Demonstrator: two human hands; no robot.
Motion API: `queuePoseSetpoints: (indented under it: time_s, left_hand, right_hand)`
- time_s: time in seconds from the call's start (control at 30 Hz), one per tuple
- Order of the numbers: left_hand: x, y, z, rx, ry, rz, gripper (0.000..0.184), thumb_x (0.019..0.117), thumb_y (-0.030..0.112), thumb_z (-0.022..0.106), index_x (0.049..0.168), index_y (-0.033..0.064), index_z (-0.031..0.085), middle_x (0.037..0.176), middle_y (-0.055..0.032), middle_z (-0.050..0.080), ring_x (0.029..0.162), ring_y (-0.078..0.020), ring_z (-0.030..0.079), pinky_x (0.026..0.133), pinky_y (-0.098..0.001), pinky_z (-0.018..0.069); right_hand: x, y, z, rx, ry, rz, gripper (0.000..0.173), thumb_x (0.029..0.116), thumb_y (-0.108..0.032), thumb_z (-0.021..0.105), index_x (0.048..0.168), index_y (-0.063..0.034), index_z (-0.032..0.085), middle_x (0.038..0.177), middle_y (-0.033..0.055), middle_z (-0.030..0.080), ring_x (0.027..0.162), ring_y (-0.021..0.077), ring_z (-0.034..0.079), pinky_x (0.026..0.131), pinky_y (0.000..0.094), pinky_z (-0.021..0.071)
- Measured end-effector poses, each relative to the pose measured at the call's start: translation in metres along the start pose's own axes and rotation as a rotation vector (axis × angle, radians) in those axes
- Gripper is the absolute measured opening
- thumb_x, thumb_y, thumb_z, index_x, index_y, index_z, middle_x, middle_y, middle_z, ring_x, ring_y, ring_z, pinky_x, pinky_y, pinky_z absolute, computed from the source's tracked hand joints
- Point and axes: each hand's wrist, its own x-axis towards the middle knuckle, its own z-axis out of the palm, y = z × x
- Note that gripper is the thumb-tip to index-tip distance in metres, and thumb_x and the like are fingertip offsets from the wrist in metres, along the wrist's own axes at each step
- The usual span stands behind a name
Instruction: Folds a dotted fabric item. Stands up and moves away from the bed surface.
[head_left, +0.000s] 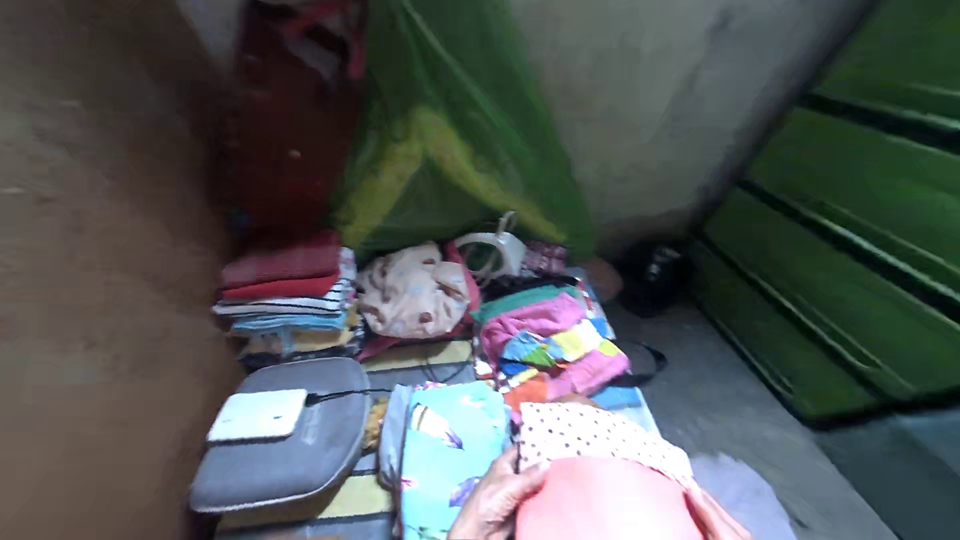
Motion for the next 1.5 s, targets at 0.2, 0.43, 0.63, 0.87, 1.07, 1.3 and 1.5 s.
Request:
queuePoseSetpoints:
  time_s: [0.2, 0.43, 0.63, 0.87, 1.07, 1.3, 1.5]
  left_hand:
    - [-0.014, 0.011, 0.001, 0.004, -0.074, -0.054, 0.043, 0.0944, 0.002, 0.056, 0.135, 0.0003, 0.042, 0.101, -0.0083, 0.074, 0.089, -0.0158, 0.074, 0.085, -0.0352, 0.0615]
    - [-0.013, 0.015, 0.003, -0.059, -0.078, -0.035, 0.034, 0.0986, 0.01, 0.054, 0.131, 0.0028, 0.044, 0.097, -0.0065, 0.075, 0.087, -0.0143, 0.075, 0.081, -0.0325, 0.0627]
    - [-0.015, 0.018, 0.007, -0.013, -0.013, -0.038, 0.036, 0.1019, 0.002, 0.046, 0.137, 0.0017, 0.04, 0.1, -0.0082, 0.073, 0.088, -0.0142, 0.074, 0.082, -0.0321, 0.0623]
    - [-0.047, 0.036, 0.046, 0.065, -0.008, 0.099, 0.062, 0.0938, -0.008, 0.046, 0.151, -0.003, 0.023, 0.122, -0.0097, 0.065, 0.102, -0.0105, 0.07, 0.091, -0.0287, 0.0588]
    - [-0.055, 0.018, 0.045, 0.071, 0.194, 0.087, 0.056, 0.0957, -0.013, 0.043, 0.148, -0.0083, 0.025, 0.123, -0.0149, 0.059, 0.101, -0.0082, 0.066, 0.09, -0.0255, 0.0555]
    - [-0.066, 0.023, 0.06, -0.073, 0.209, 0.07, 0.053, 0.0965, -0.013, 0.039, 0.147, -0.0045, 0.025, 0.114, -0.0108, 0.062, 0.095, -0.0089, 0.069, 0.086, -0.0279, 0.0585]
    - [-0.074, 0.038, 0.065, -0.121, -0.048, 0.114, 0.06, 0.1033, 0.0, 0.036, 0.155, 0.0042, 0.006, 0.108, -0.0091, 0.071, 0.084, -0.0199, 0.075, 0.076, -0.0376, 0.0644]
  right_hand:
    - [-0.03, -0.021, -0.005, -0.073, 0.087, -0.044, 0.034, 0.1014, -0.013, 0.053, 0.125, 0.0106, 0.061, 0.117, 0.0196, 0.063, 0.101, 0.0158, 0.061, 0.089, 0.0345, 0.0499]
    - [-0.03, -0.04, -0.01, 0.085, -0.105, 0.151, 0.044, 0.0983, -0.008, 0.055, 0.14, 0.0025, 0.044, 0.107, 0.009, 0.066, 0.087, 0.0085, 0.067, 0.08, 0.0279, 0.0569]
    - [-0.029, -0.025, -0.019, 0.573, -0.268, 0.287, 0.036, 0.0927, 0.002, 0.048, 0.126, -0.0118, 0.047, 0.09, 0.0005, 0.075, 0.079, 0.0103, 0.075, 0.071, 0.0286, 0.0638]
    - [-0.027, -0.057, -0.037, 0.759, -0.316, 0.006, 0.066, 0.0728, -0.002, 0.073, 0.132, -0.0115, 0.046, 0.1, -0.0018, 0.077, 0.087, 0.0075, 0.075, 0.077, 0.0261, 0.0638]
    - [-0.007, -0.031, -0.047, -0.331, -0.2, -0.049, 0.079, 0.0866, -0.007, 0.072, 0.156, -0.0006, 0.033, 0.124, 0.0243, 0.063, 0.102, 0.0342, 0.067, 0.086, 0.0502, 0.0553]
    - [-0.099, -0.066, 0.021, -0.738, -0.332, -0.769, 0.071, 0.0811, -0.035, 0.082, 0.138, 0.0004, 0.061, 0.141, 0.0338, 0.055, 0.13, 0.0564, 0.051, 0.095, 0.0762, 0.0404]
    - [-0.068, -0.072, 0.044, -0.551, 0.084, -0.986, 0.027, 0.0828, 0.004, 0.068, 0.109, 0.0038, 0.075, 0.106, 0.0182, 0.076, 0.096, 0.0314, 0.076, 0.082, 0.0486, 0.0608]
